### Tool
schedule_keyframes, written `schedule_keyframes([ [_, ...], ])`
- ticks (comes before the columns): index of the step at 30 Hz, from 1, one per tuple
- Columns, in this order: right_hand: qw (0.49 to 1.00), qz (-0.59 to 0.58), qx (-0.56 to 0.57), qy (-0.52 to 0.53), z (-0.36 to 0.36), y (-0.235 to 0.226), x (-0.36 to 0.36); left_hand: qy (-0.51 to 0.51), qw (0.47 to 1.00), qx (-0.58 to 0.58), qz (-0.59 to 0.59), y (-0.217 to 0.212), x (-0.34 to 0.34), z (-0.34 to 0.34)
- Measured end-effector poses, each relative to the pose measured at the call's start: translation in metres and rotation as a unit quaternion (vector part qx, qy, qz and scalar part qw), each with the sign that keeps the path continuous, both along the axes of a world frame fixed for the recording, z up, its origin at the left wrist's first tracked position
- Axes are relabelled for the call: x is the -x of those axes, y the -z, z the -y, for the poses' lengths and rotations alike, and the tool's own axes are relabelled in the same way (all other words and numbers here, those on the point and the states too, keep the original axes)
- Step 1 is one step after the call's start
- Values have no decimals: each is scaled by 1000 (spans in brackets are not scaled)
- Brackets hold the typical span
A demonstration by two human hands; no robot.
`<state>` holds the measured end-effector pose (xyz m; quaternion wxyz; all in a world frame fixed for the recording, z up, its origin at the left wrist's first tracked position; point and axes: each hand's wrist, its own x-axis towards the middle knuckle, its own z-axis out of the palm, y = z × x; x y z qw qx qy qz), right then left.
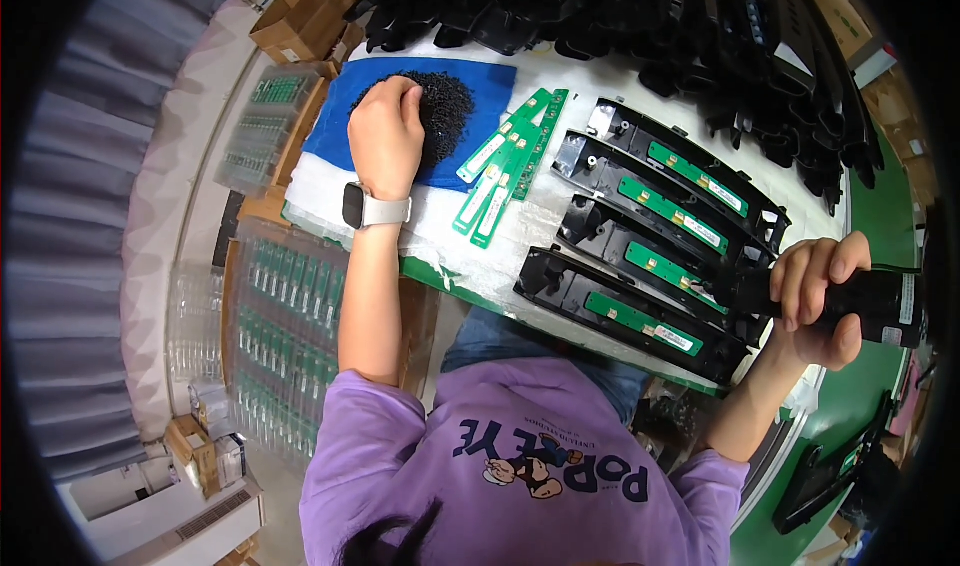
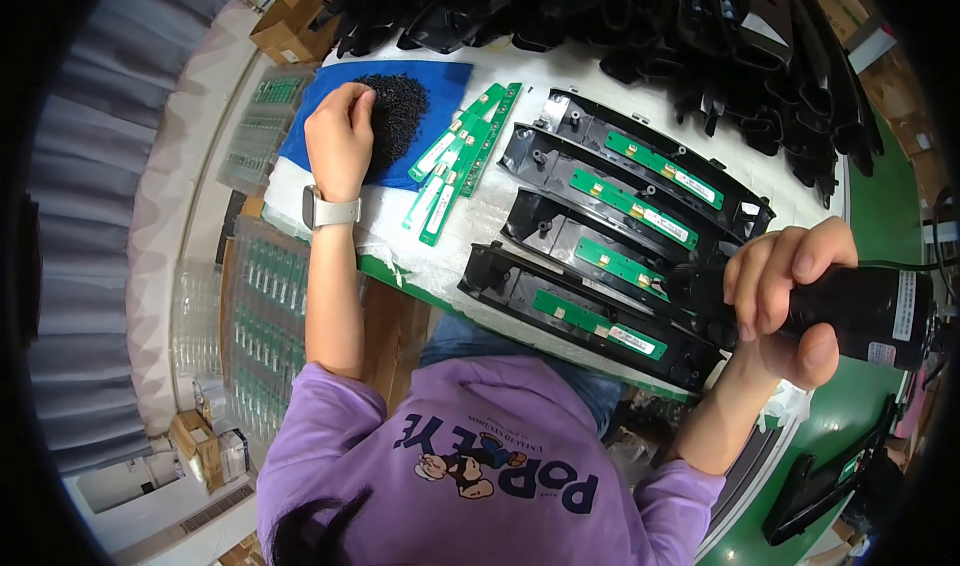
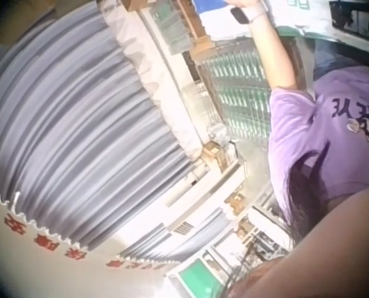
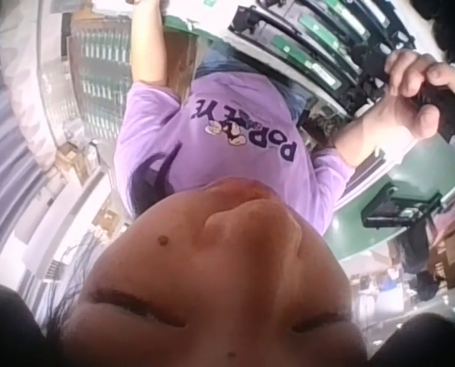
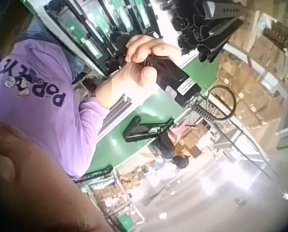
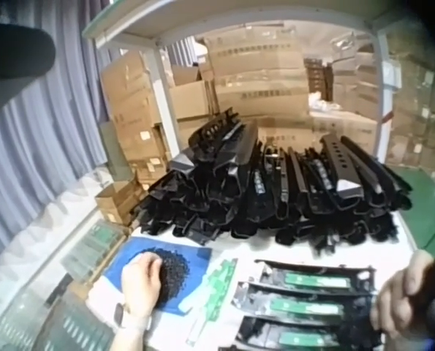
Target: Assemble toner cartridges by installing circuit boards and securing them with screws using an electric screwdriver at a manufacturing workstation.
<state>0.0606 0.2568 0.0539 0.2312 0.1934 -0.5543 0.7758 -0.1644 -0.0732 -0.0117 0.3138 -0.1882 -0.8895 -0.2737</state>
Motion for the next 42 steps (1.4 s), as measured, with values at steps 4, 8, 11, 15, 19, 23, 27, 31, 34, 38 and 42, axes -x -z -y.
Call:
schedule_keyframes([
  [4, 1000, -5, -9, -9, 4, -5, 0, 131, 937, -260, 193, -3, -7, -9],
  [8, 999, -20, 2, -32, 8, -11, 4, 288, 757, -445, 383, -10, -38, -38],
  [11, 994, -66, -4, -82, 7, -20, 11, 350, 701, -427, 451, -16, -64, -60],
  [15, 993, -94, 25, -70, 13, -39, 10, 425, 630, -390, 519, -28, -88, -86],
  [19, 988, -107, 109, -10, 32, -43, 12, 458, 592, -364, 554, -29, -104, -97],
  [23, 983, -136, 123, -27, 31, -43, 11, 448, 547, -371, 602, -28, -115, -102],
  [27, 984, -127, 122, -38, 30, -37, 14, 442, 528, -383, 616, -24, -119, -102],
  [31, 983, -129, 108, -69, 27, -34, 16, 442, 539, -387, 603, -19, -120, -104],
  [34, 985, -124, 101, -61, 28, -33, 15, 449, 542, -385, 597, -19, -119, -105],
  [38, 985, -125, 103, -51, 31, -31, 12, 454, 529, -400, 596, -17, -120, -105],
  [42, 983, -120, 133, -45, 36, -28, 15, 442, 474, -450, 614, -17, -121, -99],
])
